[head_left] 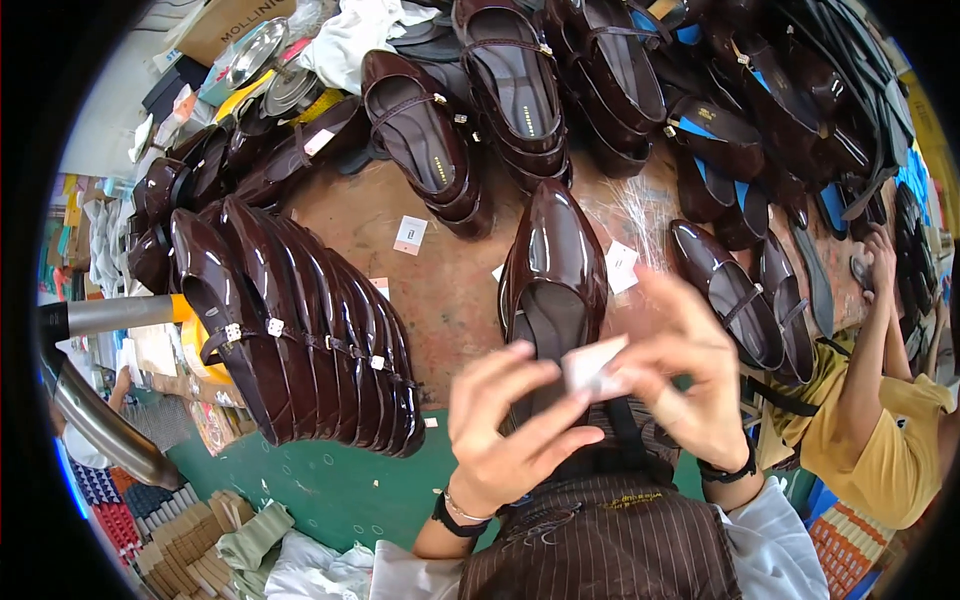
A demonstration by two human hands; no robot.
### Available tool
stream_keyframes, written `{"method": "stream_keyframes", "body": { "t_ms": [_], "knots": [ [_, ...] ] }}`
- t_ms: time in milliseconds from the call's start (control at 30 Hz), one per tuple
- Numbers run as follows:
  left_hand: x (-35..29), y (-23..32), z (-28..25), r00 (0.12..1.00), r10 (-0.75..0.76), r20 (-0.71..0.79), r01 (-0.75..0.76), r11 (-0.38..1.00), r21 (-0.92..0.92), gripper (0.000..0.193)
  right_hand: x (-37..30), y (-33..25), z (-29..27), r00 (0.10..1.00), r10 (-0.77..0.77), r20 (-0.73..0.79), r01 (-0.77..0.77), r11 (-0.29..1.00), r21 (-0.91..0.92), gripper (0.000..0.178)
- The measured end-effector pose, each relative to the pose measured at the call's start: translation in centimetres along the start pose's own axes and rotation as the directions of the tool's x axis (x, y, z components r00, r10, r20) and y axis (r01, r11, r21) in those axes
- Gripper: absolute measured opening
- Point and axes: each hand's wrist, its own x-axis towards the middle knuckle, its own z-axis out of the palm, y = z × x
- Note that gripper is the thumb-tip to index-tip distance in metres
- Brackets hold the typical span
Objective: Cleaning and applying stickers to manufactured shoes at a workstation.
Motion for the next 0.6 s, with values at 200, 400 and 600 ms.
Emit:
{"method": "stream_keyframes", "body": {
  "t_ms": [200, 400, 600],
  "knots": [
    [1.5, -2.5, 2.8, 0.880, -0.474, -0.029, 0.472, 0.879, -0.066, 0.030, -0.6, -0.2, -0.1, 0.950, -0.053, -0.309, 0.069, 0.997, 0.040, 0.015],
    [0.3, -4.7, 3.2, 0.830, -0.554, 0.065, 0.553, 0.802, -0.227, 0.051, 1.0, 3.0, 7.6, 0.980, -0.136, -0.147, 0.106, 0.975, -0.195, 0.011],
    [0.0, -5.6, 3.7, 0.788, -0.605, 0.111, 0.596, 0.705, -0.384, 0.051, 0.5, 5.1, 9.2, 0.982, -0.131, -0.137, 0.077, 0.937, -0.340, 0.011]
  ]
}}
